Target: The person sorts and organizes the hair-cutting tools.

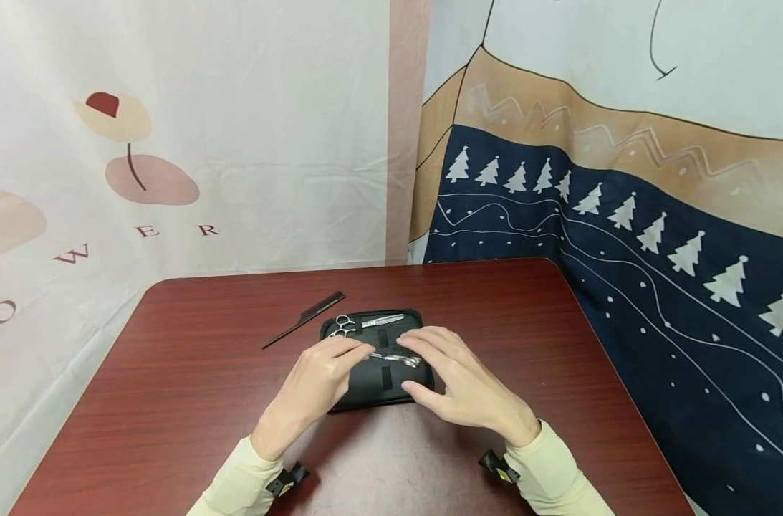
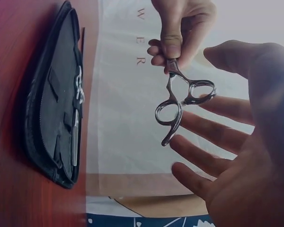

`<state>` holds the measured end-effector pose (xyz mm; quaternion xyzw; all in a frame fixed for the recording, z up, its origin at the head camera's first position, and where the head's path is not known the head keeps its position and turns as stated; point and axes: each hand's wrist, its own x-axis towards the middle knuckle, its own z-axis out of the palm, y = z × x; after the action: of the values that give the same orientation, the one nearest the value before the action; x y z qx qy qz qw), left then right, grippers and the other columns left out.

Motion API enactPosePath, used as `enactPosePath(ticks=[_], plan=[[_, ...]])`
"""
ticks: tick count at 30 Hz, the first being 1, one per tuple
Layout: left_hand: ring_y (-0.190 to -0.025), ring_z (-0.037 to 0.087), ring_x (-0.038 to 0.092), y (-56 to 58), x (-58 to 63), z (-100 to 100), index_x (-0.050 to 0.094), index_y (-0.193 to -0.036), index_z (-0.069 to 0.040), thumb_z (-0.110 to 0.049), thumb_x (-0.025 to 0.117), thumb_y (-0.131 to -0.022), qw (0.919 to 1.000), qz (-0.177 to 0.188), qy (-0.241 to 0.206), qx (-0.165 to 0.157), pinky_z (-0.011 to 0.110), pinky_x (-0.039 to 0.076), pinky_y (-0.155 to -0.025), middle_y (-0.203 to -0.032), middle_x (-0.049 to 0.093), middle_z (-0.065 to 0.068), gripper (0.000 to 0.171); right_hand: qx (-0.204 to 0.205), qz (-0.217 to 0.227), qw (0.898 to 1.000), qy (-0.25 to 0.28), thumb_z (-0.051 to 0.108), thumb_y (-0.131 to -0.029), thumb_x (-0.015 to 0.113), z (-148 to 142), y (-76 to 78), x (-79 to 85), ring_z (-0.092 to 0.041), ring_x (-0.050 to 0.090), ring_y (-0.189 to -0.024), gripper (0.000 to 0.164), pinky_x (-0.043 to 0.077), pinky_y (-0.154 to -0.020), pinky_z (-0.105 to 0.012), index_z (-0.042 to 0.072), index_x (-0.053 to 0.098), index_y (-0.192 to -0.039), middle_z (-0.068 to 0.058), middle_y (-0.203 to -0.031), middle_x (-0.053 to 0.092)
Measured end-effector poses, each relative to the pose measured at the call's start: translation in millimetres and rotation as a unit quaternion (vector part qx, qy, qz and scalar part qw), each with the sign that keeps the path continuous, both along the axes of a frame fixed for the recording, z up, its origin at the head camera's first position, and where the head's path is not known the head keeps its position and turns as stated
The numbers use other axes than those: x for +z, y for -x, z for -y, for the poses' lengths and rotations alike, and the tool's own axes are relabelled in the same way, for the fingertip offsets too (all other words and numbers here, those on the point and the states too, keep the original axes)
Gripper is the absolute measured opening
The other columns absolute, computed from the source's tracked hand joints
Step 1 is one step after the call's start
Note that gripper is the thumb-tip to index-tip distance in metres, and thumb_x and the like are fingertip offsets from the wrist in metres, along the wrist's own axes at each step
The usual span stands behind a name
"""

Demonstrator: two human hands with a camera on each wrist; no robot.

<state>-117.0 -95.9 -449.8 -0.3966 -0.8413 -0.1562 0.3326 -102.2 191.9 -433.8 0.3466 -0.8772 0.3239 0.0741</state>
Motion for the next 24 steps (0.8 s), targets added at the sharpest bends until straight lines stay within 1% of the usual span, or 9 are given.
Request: enactPosePath(ticks=[3, 6, 8, 12, 16, 20, 24], plan=[[-0.088, 0.019, 0.078, 0.0, -0.1, -0.3, 0.083, -0.108, -0.009, 0.021, 0.075, -0.069, 0.9998, 0.012, -0.016, 0.003, 0.033, 0.067, -0.081, -0.099, 0.083, 0.001, 0.049, 0.004, -0.036, 0.999, 0.004, 0.022, -0.094, 0.091, 0.1, 1.3, -2.1, -0.023, 0.055, -0.152, 0.077, 0.048, -0.126, -0.040, 0.021, 0.058, -0.163, -0.001, -0.163, 0.061], [-0.087, 0.019, 0.079, -0.2, -0.1, -0.8, 0.084, -0.105, -0.008, 0.021, 0.075, -0.071, 0.9990, 0.025, -0.036, 0.005, 0.033, 0.067, -0.079, -0.096, 0.083, 0.002, 0.046, 0.003, -0.068, 0.998, 0.000, 0.022, -0.092, 0.092, 0.1, 2.7, -3.0, -0.028, 0.052, -0.156, 0.082, 0.040, -0.132, -0.036, 0.018, 0.055, -0.165, -0.004, -0.167, 0.058], [-0.086, 0.019, 0.079, -0.5, -0.1, -1.0, 0.085, -0.104, -0.007, 0.021, 0.076, -0.073, 0.9983, 0.032, -0.048, 0.007, 0.033, 0.067, -0.077, -0.094, 0.083, 0.002, 0.042, 0.000, -0.085, 0.996, -0.003, 0.024, -0.092, 0.092, 0.1, 3.6, -2.8, -0.030, 0.050, -0.158, 0.083, 0.037, -0.134, -0.037, 0.018, 0.054, -0.166, -0.005, -0.169, 0.056], [-0.084, 0.018, 0.080, -1.1, -0.5, -1.5, 0.086, -0.102, -0.007, 0.018, 0.080, -0.077, 0.9970, 0.041, -0.065, 0.013, 0.032, 0.067, -0.073, -0.092, 0.084, 0.001, 0.036, -0.007, -0.119, 0.993, -0.007, 0.025, -0.092, 0.090, 0.3, 5.9, -3.1, -0.033, 0.048, -0.160, 0.085, 0.034, -0.137, -0.040, 0.017, 0.054, -0.167, -0.007, -0.171, 0.055], [-0.080, 0.018, 0.081, -2.5, 0.0, -2.1, 0.087, -0.102, -0.007, 0.015, 0.080, -0.081, 0.9949, 0.058, -0.080, 0.021, 0.033, 0.067, -0.071, -0.091, 0.084, 0.000, 0.031, -0.003, -0.167, 0.986, 0.000, 0.025, -0.090, 0.090, 1.0, 8.5, -4.8, -0.036, 0.049, -0.159, 0.083, 0.030, -0.139, -0.038, 0.014, 0.057, -0.165, -0.011, -0.169, 0.057], [-0.074, 0.013, 0.080, -5.0, 2.5, -3.4, 0.088, -0.101, -0.008, 0.009, 0.081, -0.087, 0.9904, 0.095, -0.097, 0.030, 0.032, 0.066, -0.068, -0.086, 0.083, -0.002, 0.024, 0.007, -0.208, 0.978, 0.009, 0.025, -0.092, 0.089, 1.0, 10.7, -6.5, -0.040, 0.052, -0.155, 0.077, 0.029, -0.140, -0.036, 0.011, 0.060, -0.162, -0.015, -0.166, 0.060], [-0.068, 0.006, 0.075, -8.2, 5.7, -5.2, 0.089, -0.100, -0.009, 0.005, 0.081, -0.090, 0.9815, 0.147, -0.117, 0.038, 0.030, 0.063, -0.064, -0.080, 0.081, -0.004, 0.018, 0.012, -0.221, 0.975, 0.008, 0.026, -0.094, 0.087, 0.4, 11.6, -6.9, -0.042, 0.054, -0.153, 0.071, 0.028, -0.140, -0.036, 0.008, 0.063, -0.158, -0.016, -0.164, 0.061]])
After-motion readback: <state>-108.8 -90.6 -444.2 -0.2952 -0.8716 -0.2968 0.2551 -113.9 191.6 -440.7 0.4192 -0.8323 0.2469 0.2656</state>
